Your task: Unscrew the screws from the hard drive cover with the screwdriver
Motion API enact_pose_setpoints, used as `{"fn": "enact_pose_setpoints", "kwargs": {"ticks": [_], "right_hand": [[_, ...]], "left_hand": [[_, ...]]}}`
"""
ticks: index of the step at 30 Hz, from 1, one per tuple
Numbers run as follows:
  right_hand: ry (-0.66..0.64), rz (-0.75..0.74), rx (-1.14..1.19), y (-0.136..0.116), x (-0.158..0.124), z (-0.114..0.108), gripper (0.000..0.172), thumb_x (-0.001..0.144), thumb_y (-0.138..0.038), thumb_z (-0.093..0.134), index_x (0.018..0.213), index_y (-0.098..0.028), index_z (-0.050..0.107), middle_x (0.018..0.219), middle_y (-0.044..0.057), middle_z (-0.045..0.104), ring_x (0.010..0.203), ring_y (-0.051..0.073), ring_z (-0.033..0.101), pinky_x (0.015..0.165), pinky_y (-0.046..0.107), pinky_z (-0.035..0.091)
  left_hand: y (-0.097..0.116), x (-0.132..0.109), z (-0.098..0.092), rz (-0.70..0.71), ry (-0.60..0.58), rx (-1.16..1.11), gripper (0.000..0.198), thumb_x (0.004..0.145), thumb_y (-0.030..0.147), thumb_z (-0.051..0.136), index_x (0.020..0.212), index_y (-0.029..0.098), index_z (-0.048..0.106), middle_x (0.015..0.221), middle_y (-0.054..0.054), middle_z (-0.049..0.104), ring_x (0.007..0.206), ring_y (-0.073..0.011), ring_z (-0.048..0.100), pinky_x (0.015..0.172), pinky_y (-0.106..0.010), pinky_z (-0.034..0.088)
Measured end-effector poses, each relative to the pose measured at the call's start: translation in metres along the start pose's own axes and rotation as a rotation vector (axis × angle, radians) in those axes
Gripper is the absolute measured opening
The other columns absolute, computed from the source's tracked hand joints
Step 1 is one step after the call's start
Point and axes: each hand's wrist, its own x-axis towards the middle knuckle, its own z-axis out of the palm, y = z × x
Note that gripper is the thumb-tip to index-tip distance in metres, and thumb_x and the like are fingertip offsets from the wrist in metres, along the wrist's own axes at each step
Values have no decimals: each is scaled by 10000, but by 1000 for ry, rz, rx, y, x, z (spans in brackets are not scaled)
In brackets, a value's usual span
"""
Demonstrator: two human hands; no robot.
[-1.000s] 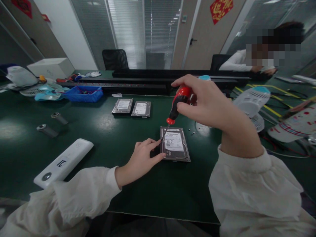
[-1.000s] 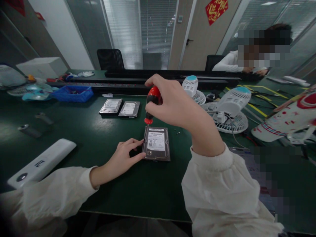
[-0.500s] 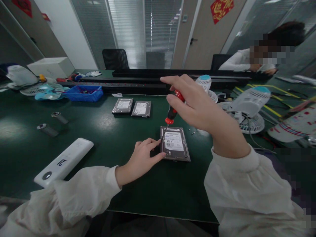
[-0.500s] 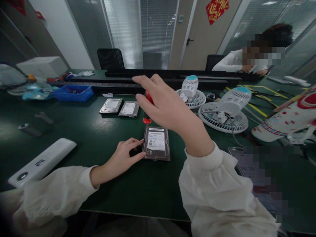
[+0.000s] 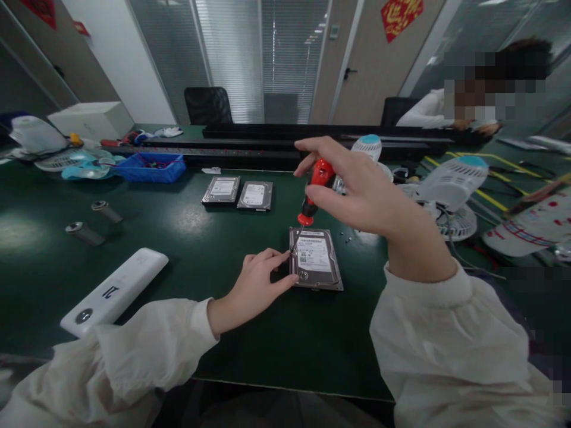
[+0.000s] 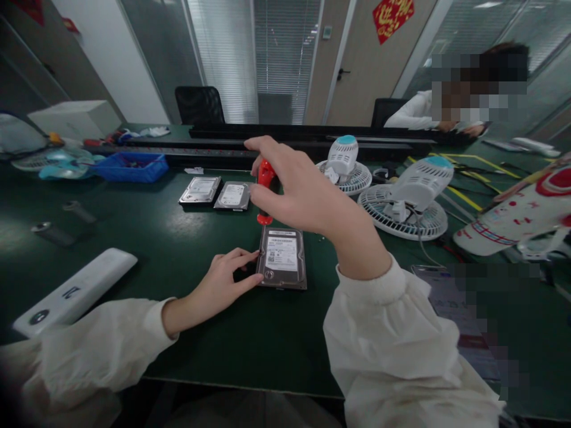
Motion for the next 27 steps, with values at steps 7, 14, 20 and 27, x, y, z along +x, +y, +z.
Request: {"fn": "enact_pose_setpoints", "kwargs": {"ticks": [7, 14, 20, 27], "right_hand": [[22, -40, -11, -7, 1, -1, 472, 927, -238, 618, 1392, -227, 700, 1290, 121, 738, 1085, 304, 699, 968, 497, 577], [75, 81, -182, -3, 1, 1, 549, 1041, -473, 587, 1521, -211, 628, 1322, 151, 741, 1146, 351, 702, 993, 547, 558], [54, 76, -24, -4, -2, -9, 633, 925, -287, 672, 1551, -260, 575, 1230, 93, 781, 958, 263, 726, 830, 415, 595], [146, 98, -66, -7, -1, -3, 527, 1047, -419, 579, 1546, -250, 613, 1068, 86, 812, 833, 250, 720, 791, 419, 561]], "left_hand": [[0, 0, 0, 4, -1, -5, 514, 1052, 478, 672, 1517, 260, 646, 1353, -74, 717, 1261, -304, 650, 1096, -518, 466], [1, 0, -1, -3, -4, -7, 512, 1056, 474, 663, 1516, 250, 648, 1367, -74, 713, 1273, -304, 641, 1096, -508, 465], [-2, -2, 0, -2, -3, -28, 532, 1052, 503, 657, 1530, 271, 639, 1367, -69, 711, 1281, -307, 635, 1110, -521, 466], [-2, -1, 1, -7, 1, -17, 535, 1048, 512, 656, 1523, 265, 647, 1379, -78, 710, 1291, -317, 640, 1111, -527, 474]]}}
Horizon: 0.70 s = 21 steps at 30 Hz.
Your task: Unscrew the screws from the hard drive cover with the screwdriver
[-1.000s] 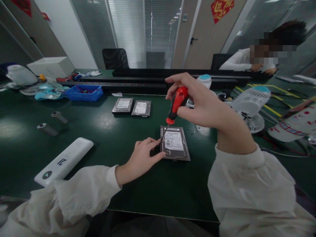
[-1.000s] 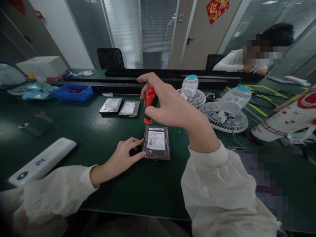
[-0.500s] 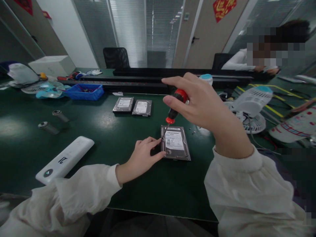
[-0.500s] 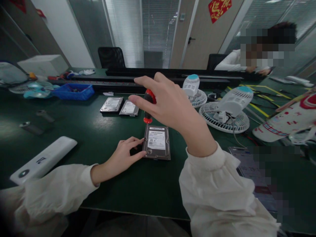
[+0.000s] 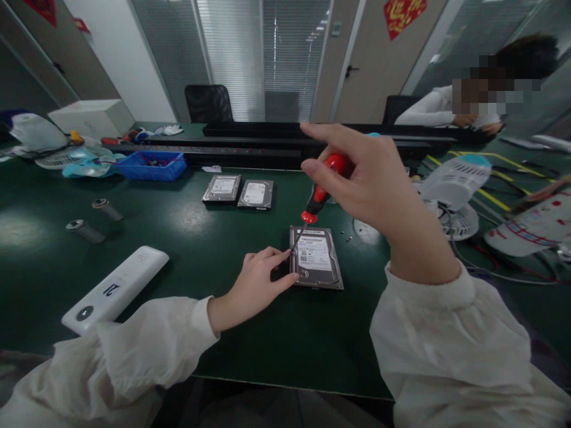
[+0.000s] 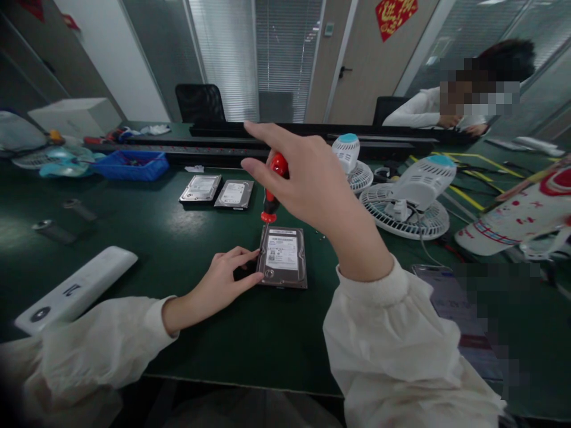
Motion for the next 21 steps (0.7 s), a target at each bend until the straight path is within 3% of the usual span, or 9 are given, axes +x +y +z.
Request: {"fn": "enact_pose_setpoints", "kwargs": {"ticks": [3, 6, 8, 11, 13, 17, 21], "right_hand": [[-25, -29, 26, -2, -1, 0, 535, 1067, -309, 497, 1597, -271, 560, 1166, 83, 791, 832, 219, 690, 821, 406, 545], [-75, -62, 65, -4, -1, -1, 631, 1015, -170, 448, 1639, -255, 486, 1343, 106, 737, 1039, 252, 684, 955, 442, 530], [-80, -60, 65, -4, 0, 1, 574, 1031, -213, 434, 1599, -240, 508, 1348, 119, 731, 1132, 288, 676, 1011, 483, 520], [-63, -42, -8, -2, 1, 4, 461, 1048, -354, 487, 1487, -234, 562, 1250, 119, 743, 1085, 310, 696, 989, 502, 534], [-60, -29, -53, 0, 2, 5, 420, 1002, -345, 564, 1412, -253, 567, 1247, 113, 723, 1085, 308, 689, 974, 484, 540], [-99, -44, 12, 1, 2, 1, 438, 924, -309, 629, 1349, -278, 528, 1298, 107, 668, 1091, 289, 660, 913, 443, 551], [-138, -17, -56, 2, 0, -2, 441, 992, -499, 609, 1353, -251, 559, 1124, 92, 702, 989, 295, 665, 863, 443, 529]], "left_hand": [[0, 0, -1, 3, -5, -1, 532, 1053, 501, 652, 1525, 257, 643, 1378, -80, 710, 1287, -313, 643, 1112, -527, 473], [1, 0, -1, 15, -6, -1, 527, 1056, 484, 656, 1528, 251, 637, 1368, -77, 712, 1282, -306, 647, 1111, -526, 468], [2, 0, -1, 23, 0, 7, 513, 1056, 466, 661, 1519, 247, 643, 1353, -78, 718, 1269, -303, 657, 1102, -523, 470], [4, 1, -1, 22, 12, 32, 478, 1052, 428, 669, 1494, 244, 664, 1328, -81, 727, 1246, -305, 672, 1095, -523, 471], [5, 1, -1, 17, 8, 36, 476, 1051, 419, 672, 1492, 240, 665, 1328, -83, 726, 1249, -308, 672, 1096, -522, 471], [4, 0, -1, 16, 1, 20, 496, 1057, 437, 659, 1515, 247, 648, 1325, -79, 723, 1243, -304, 671, 1093, -516, 478], [4, 0, 0, 12, 3, 18, 502, 1053, 442, 667, 1519, 254, 645, 1332, -72, 724, 1253, -305, 667, 1093, -512, 478]]}}
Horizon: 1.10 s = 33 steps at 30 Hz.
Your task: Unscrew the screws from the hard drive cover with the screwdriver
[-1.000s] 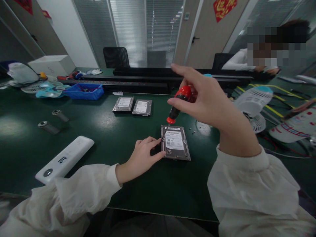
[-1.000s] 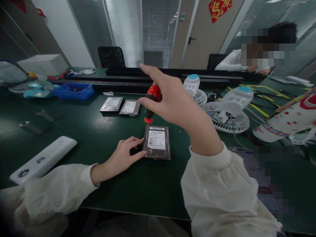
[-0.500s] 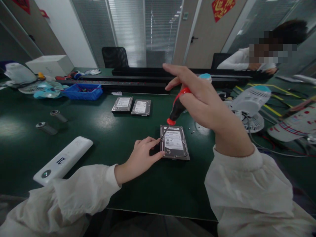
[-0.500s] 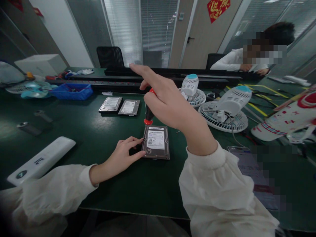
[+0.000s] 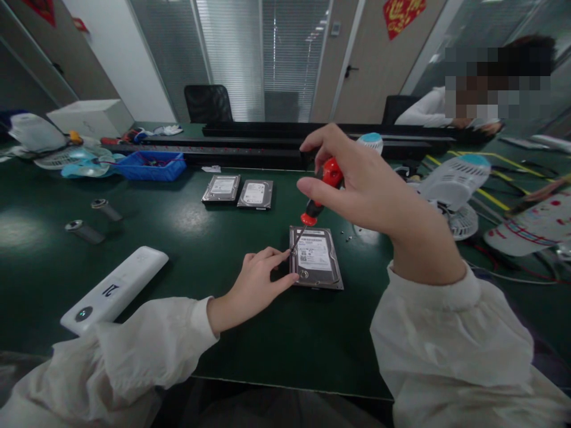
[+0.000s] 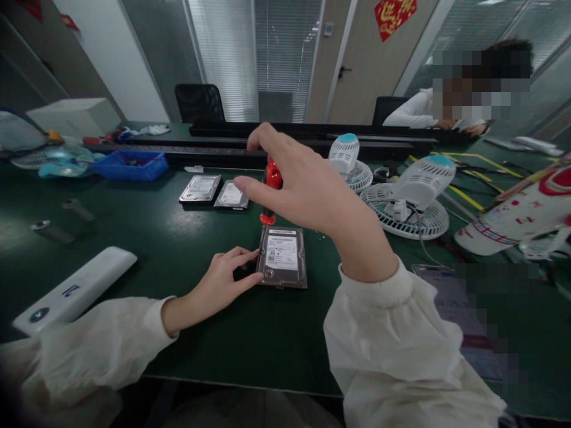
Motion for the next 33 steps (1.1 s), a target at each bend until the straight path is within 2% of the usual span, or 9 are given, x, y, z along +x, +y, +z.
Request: {"fn": "enact_pose_setpoints", "kwargs": {"ticks": [4, 8, 12, 15, 18, 21, 24, 28, 33], "right_hand": [[27, 62, -101, 4, -3, -2, 450, 1017, -598, 582, 1273, -231, 622, 864, 60, 660, 861, 288, 659, 807, 426, 504], [-13, 58, -43, 5, -4, -5, 420, 950, -454, 675, 1308, -251, 591, 1003, 59, 697, 845, 242, 619, 765, 389, 491], [-61, -43, 63, 2, -1, -3, 376, 909, -368, 693, 1250, -226, 618, 1123, 73, 712, 903, 230, 619, 780, 376, 480], [-35, -59, 47, -4, 2, 2, 306, 994, -457, 629, 1178, -216, 665, 1034, 60, 715, 835, 209, 608, 752, 366, 454], [12, -11, -55, -7, 3, 5, 392, 1024, -564, 596, 1135, -200, 690, 917, 61, 695, 770, 207, 585, 710, 360, 413], [19, 23, -119, -5, 1, 2, 396, 1015, -559, 611, 1147, -196, 697, 856, 54, 671, 730, 202, 565, 688, 356, 386], [-29, 8, -57, -1, -1, -3, 356, 998, -459, 618, 1236, -202, 681, 894, 46, 672, 712, 184, 554, 679, 349, 387], [-72, -18, -5, -1, -2, -5, 456, 963, -346, 597, 1389, -186, 621, 1020, 68, 694, 783, 198, 581, 721, 361, 404], [-13, 37, -79, -4, 0, -2, 484, 1029, -548, 558, 1335, -197, 689, 975, 85, 719, 785, 223, 603, 724, 379, 421]], "left_hand": [[0, 0, -1, 1, 3, -3, 504, 1052, 446, 672, 1513, 244, 650, 1346, -73, 722, 1269, -305, 657, 1100, -511, 473], [0, -1, -1, -8, -7, -12, 526, 1054, 464, 662, 1531, 244, 633, 1363, -77, 714, 1269, -305, 654, 1097, -518, 481], [1, -1, -2, -17, -12, -2, 518, 1054, 470, 668, 1518, 241, 647, 1369, -78, 715, 1269, -308, 656, 1106, -527, 475], [2, 0, -2, -4, -3, 8, 498, 1054, 458, 673, 1508, 252, 655, 1351, -73, 722, 1250, -304, 665, 1096, -527, 476], [1, 1, -1, 3, 7, 6, 487, 1053, 457, 677, 1493, 246, 665, 1339, -67, 726, 1253, -302, 666, 1096, -530, 473], [0, 1, 1, 4, 12, 0, 480, 1052, 449, 683, 1482, 236, 673, 1334, -67, 725, 1267, -302, 659, 1102, -530, 464], [-1, 0, 1, 8, 7, -7, 487, 1057, 447, 676, 1500, 246, 658, 1334, -67, 722, 1263, -299, 658, 1091, -522, 465], [-2, 0, 1, 15, 12, -4, 472, 1055, 445, 680, 1488, 258, 669, 1321, -64, 730, 1246, -301, 665, 1075, -517, 469], [-4, 1, 2, 31, 37, 12, 475, 1046, 454, 695, 1481, 262, 676, 1312, -65, 734, 1215, -299, 679, 1045, -500, 485]]}}
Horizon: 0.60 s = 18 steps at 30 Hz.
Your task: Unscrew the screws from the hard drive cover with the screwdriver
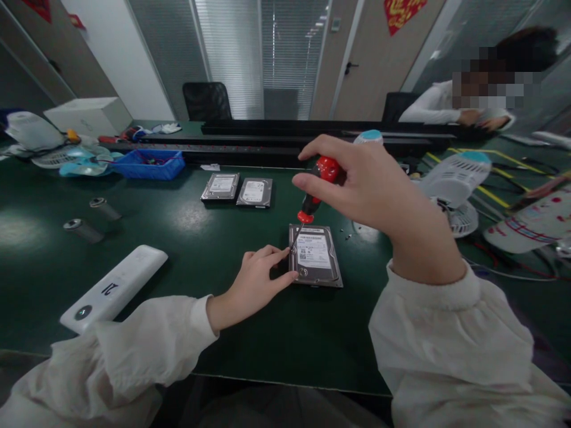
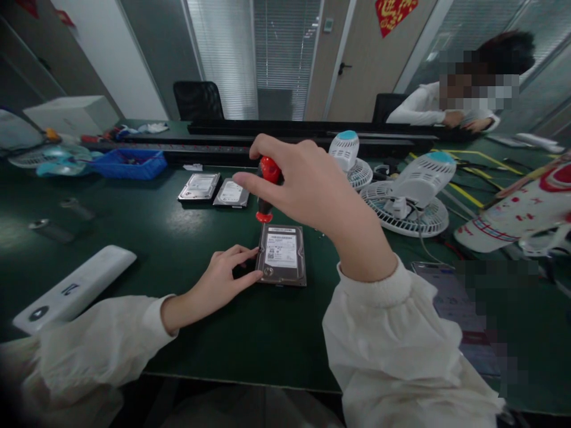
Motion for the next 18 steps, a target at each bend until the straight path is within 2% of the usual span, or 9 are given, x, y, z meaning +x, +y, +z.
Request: {"fn": "enact_pose_setpoints", "kwargs": {"ticks": [3, 5, 7, 11, 13, 15, 18], "right_hand": [[-22, -22, 23, 1, -1, -2, 453, 999, -445, 610, 1375, -203, 683, 977, 88, 735, 793, 227, 624, 714, 375, 434], [-44, -54, 50, 2, -2, -3, 498, 979, -366, 612, 1452, -212, 642, 1034, 88, 746, 805, 223, 635, 725, 374, 443], [-39, -38, 37, 1, -2, -4, 505, 1001, -386, 584, 1474, -215, 633, 1036, 89, 748, 806, 228, 639, 729, 380, 443], [-4, 44, -32, -1, -2, -3, 500, 1038, -530, 548, 1386, -207, 706, 959, 103, 745, 799, 247, 632, 717, 388, 435], [-24, 27, -13, 0, -2, -4, 483, 1014, -457, 582, 1412, -207, 691, 992, 105, 752, 794, 240, 633, 715, 383, 438], [-49, -15, 23, 1, -3, -4, 534, 974, -358, 599, 1487, -213, 636, 1060, 100, 754, 803, 232, 641, 727, 379, 448], [-34, -17, 8, 2, -4, -3, 578, 990, -405, 582, 1538, -223, 592, 1085, 98, 750, 875, 260, 661, 774, 398, 468]], "left_hand": [[-1, 0, 1, 7, -1, -3, 486, 1046, 463, 693, 1485, 258, 672, 1316, -68, 734, 1219, -299, 680, 1037, -496, 488], [-2, 0, 1, 7, -2, -8, 492, 1046, 469, 690, 1487, 251, 670, 1306, -69, 738, 1216, -297, 681, 1031, -495, 491], [-2, 0, 1, 1, -8, -12, 497, 1049, 471, 686, 1492, 246, 665, 1308, -71, 738, 1217, -295, 679, 1033, -497, 490], [-2, 0, 0, -9, -6, -13, 489, 1048, 455, 691, 1487, 240, 669, 1315, -73, 734, 1231, -293, 673, 1060, -504, 476], [-2, 0, 0, -4, -5, -17, 488, 1049, 455, 689, 1488, 243, 668, 1314, -70, 733, 1236, -292, 672, 1059, -501, 476], [-2, 0, 1, -5, -8, -15, 494, 1044, 450, 694, 1489, 235, 666, 1311, -72, 734, 1229, -293, 675, 1050, -499, 478], [-1, 1, 1, -12, -4, -5, 496, 1030, 421, 718, 1478, 213, 673, 1279, -76, 739, 1196, -293, 687, 1028, -492, 480]]}}
